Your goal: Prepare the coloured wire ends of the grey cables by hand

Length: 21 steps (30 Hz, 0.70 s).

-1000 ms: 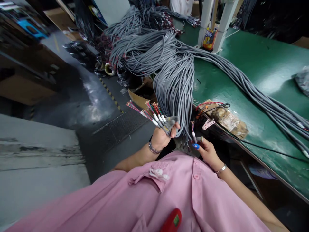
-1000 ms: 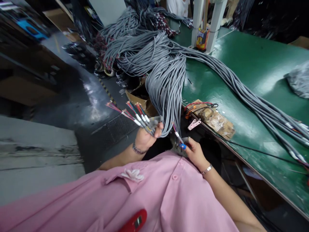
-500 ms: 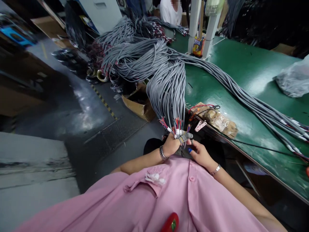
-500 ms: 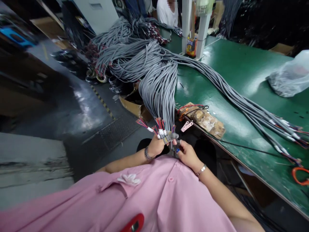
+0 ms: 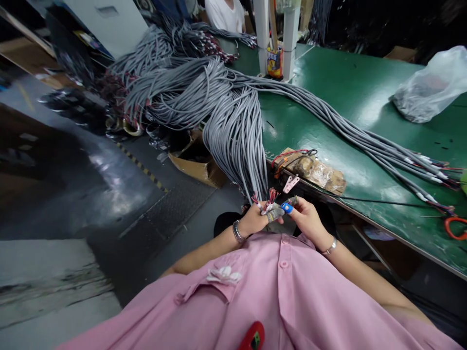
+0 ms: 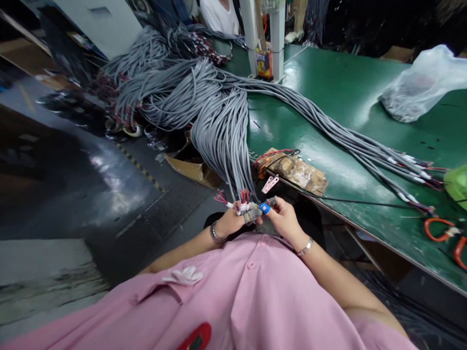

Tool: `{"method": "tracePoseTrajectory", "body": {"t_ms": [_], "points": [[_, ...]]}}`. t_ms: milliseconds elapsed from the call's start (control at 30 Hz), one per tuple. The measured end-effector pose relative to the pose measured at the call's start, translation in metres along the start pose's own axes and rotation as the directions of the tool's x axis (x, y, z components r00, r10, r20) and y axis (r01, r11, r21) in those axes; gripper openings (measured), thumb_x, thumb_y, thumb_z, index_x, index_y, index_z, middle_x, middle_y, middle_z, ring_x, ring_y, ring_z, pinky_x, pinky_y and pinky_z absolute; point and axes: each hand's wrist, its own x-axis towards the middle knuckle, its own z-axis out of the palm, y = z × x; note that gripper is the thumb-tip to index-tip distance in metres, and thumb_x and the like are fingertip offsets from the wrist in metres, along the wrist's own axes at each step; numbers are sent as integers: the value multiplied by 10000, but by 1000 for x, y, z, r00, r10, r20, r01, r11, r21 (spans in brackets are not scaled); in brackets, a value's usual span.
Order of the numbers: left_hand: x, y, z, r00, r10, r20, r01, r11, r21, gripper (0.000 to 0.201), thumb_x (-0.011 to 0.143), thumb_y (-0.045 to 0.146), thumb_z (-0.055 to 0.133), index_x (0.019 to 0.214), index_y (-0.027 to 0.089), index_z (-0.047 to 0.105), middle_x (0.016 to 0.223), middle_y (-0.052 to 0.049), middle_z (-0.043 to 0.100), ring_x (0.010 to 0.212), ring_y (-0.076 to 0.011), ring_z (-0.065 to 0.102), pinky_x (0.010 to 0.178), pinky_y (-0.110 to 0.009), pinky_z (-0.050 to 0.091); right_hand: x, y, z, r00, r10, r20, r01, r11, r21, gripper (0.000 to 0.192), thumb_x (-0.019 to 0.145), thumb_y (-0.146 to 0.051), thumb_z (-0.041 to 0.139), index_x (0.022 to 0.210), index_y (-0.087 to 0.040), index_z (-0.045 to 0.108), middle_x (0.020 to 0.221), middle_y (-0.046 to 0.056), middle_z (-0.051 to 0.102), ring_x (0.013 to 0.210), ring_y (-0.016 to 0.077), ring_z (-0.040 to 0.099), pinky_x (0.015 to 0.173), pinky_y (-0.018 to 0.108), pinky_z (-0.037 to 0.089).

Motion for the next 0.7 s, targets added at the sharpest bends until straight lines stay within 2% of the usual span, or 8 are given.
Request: {"method": "tracePoseTrajectory", "body": {"t_ms": [133, 233, 400, 533, 600, 700], "points": [[1, 1, -6, 998, -20, 63, 22, 1000, -20, 379, 816, 462, 627, 746, 102, 724, 681, -82, 672, 643, -138, 588, 598, -232, 439, -2, -4, -3, 996, 9, 85, -13, 999, 40, 254, 800, -439, 672, 803, -190, 619, 628, -7, 626, 557, 120, 538, 538, 256, 437], [1, -1, -5, 997, -46, 63, 49, 997, -58, 358, 791, 451, 661, 744, 99, 708, 660, -70, 664, 585, -115, 551, 548, -219, 405, -2, -6, -4, 992, -7, 123, 2, 999, 39, 238, 812, -420, 666, 828, -185, 634, 643, -8, 632, 557, 112, 532, 546, 252, 438], [0, 4, -2, 997, -74, 30, 76, 996, -54, 313, 757, 418, 704, 722, 108, 694, 613, -42, 655, 502, -82, 486, 487, -205, 356, -1, -12, -2, 991, -45, 123, 48, 999, -24, 215, 813, -392, 670, 847, -182, 642, 731, 9, 660, 603, 116, 562, 570, 248, 461], [-1, 5, 3, 991, -48, -128, 32, 992, -124, 302, 750, 413, 707, 690, 117, 698, 639, -52, 672, 558, -109, 553, 525, -217, 400, 0, -18, 2, 998, -29, 52, 31, 999, -37, 234, 795, -417, 681, 780, -192, 619, 646, -2, 646, 566, 125, 566, 539, 249, 463], [0, 2, 5, 971, -40, -237, -5, 983, -186, 296, 746, 412, 708, 692, 121, 705, 670, -65, 687, 605, -131, 593, 547, -227, 421, 0, -19, 3, 999, -9, 32, 10, 1000, -13, 252, 785, -433, 686, 758, -192, 620, 655, 7, 658, 579, 132, 576, 538, 250, 468], [1, -5, 8, 939, -50, -341, -44, 964, -264, 288, 744, 408, 707, 692, 124, 710, 637, -61, 680, 553, -121, 574, 501, -224, 394, 0, -16, 4, 1000, 11, 28, -11, 1000, 24, 253, 783, -436, 685, 767, -187, 642, 713, 22, 685, 626, 139, 597, 561, 249, 478]]}}
